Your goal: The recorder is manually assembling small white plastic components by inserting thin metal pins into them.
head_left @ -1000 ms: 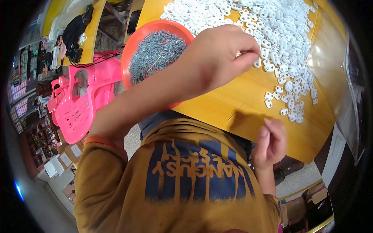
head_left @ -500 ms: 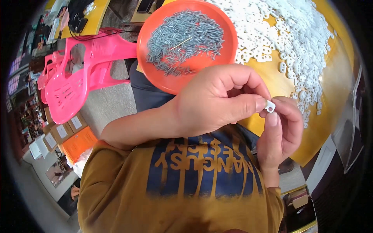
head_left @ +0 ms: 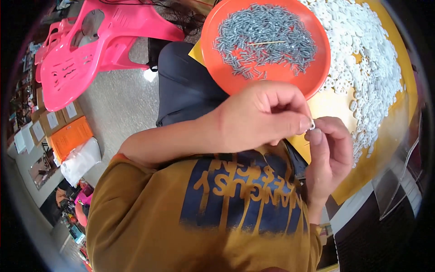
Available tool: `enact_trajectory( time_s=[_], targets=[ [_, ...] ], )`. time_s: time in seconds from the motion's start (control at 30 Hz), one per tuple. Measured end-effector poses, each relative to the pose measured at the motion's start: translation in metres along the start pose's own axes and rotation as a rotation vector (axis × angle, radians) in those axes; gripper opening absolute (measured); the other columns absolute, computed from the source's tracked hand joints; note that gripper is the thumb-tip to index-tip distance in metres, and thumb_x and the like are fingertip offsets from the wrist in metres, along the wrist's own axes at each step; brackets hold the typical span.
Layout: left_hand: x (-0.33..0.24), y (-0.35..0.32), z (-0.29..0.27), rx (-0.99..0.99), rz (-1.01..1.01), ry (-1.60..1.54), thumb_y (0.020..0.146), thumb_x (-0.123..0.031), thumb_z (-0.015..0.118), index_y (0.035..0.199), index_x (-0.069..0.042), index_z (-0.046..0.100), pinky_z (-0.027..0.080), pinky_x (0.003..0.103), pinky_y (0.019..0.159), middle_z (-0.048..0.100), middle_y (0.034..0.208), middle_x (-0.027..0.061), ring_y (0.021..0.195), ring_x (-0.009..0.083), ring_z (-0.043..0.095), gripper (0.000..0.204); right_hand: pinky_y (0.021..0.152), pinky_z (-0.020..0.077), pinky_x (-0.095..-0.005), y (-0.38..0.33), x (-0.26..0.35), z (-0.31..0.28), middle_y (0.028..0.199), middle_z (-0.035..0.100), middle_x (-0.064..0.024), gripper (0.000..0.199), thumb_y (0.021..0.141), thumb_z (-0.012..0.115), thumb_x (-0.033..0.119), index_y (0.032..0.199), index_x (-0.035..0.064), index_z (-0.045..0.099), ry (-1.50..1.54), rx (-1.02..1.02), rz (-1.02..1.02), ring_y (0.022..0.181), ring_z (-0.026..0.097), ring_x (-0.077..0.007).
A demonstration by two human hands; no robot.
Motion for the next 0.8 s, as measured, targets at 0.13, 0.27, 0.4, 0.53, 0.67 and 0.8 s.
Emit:
enact_trajectory(
  time_s=[0.13,0.27,0.4,0.53,0.67,0.8],
  targets=[
    [0.0,-0.013,-0.015,-0.06,-0.023,-0.207,0.083,-0.008,0.052,0.089,-0.002,0.053,0.036,0.016,0.047,0.057,0.075,0.0043,0.05,0.0039,0.044,0.009,0.068,0.0373,-0.0224,0.007,0.01,0.01,0.084,0.053,-0.0091,0.011,0.076,0.053,-0.004,0.087,-0.0045,0.054,-0.034,0.017,-0.037,0.075,0.048,-0.0137],
    [-0.008,-0.021,-0.022,-0.063,0.033,-0.21,0.083,-0.005,0.051,0.095,0.0,0.053,0.037,0.016,0.047,0.057,0.077,0.0055,0.051,0.004,0.046,0.014,0.068,0.0381,-0.0229,0.007,0.014,0.025,0.083,0.054,-0.0097,0.012,0.075,0.054,-0.005,0.087,-0.0042,0.054,0.004,0.085,-0.056,0.074,0.049,-0.0143],
    [-0.012,-0.024,-0.023,-0.041,0.116,-0.203,0.082,-0.004,0.051,0.099,0.001,0.053,0.038,0.016,0.048,0.057,0.078,0.0052,0.053,0.0039,0.046,0.018,0.067,0.0388,-0.0235,0.007,0.018,0.038,0.081,0.054,-0.0096,0.012,0.074,0.055,-0.005,0.087,-0.0039,0.054,0.061,0.158,-0.077,0.072,0.05,-0.0147],
    [-0.014,-0.028,-0.022,-0.048,0.179,-0.105,0.082,-0.003,0.051,0.101,0.002,0.054,0.038,0.015,0.049,0.057,0.081,0.0036,0.056,0.003,0.047,0.02,0.067,0.0389,-0.0235,0.007,0.016,0.039,0.08,0.055,-0.0087,0.013,0.074,0.056,-0.005,0.086,-0.0036,0.054,0.066,0.151,-0.074,0.071,0.05,-0.0145],
    [-0.017,-0.03,-0.02,-0.045,0.251,0.011,0.083,-0.002,0.05,0.102,0.001,0.054,0.038,0.015,0.05,0.058,0.084,0.0025,0.057,0.0023,0.048,0.019,0.065,0.0386,-0.0226,0.006,0.016,0.037,0.079,0.055,-0.0079,0.015,0.071,0.058,-0.008,0.085,-0.0033,0.054,0.043,0.129,-0.094,0.07,0.05,-0.0141],
    [-0.018,-0.03,-0.017,-0.029,0.245,0.034,0.083,-0.002,0.05,0.102,0.0,0.055,0.038,0.015,0.05,0.058,0.086,0.0027,0.058,0.0021,0.048,0.02,0.062,0.0387,-0.0223,0.005,0.017,0.032,0.078,0.055,-0.0081,0.015,0.07,0.058,-0.01,0.084,-0.0036,0.055,0.007,0.115,-0.128,0.068,0.05,-0.0146]
  ],
)
Point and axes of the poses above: each hand's wrist, its own y-axis towards the middle knuckle, its own z-axis out of the palm, x = y × z, the point moved 8 cm from there along y, towards the middle knuckle
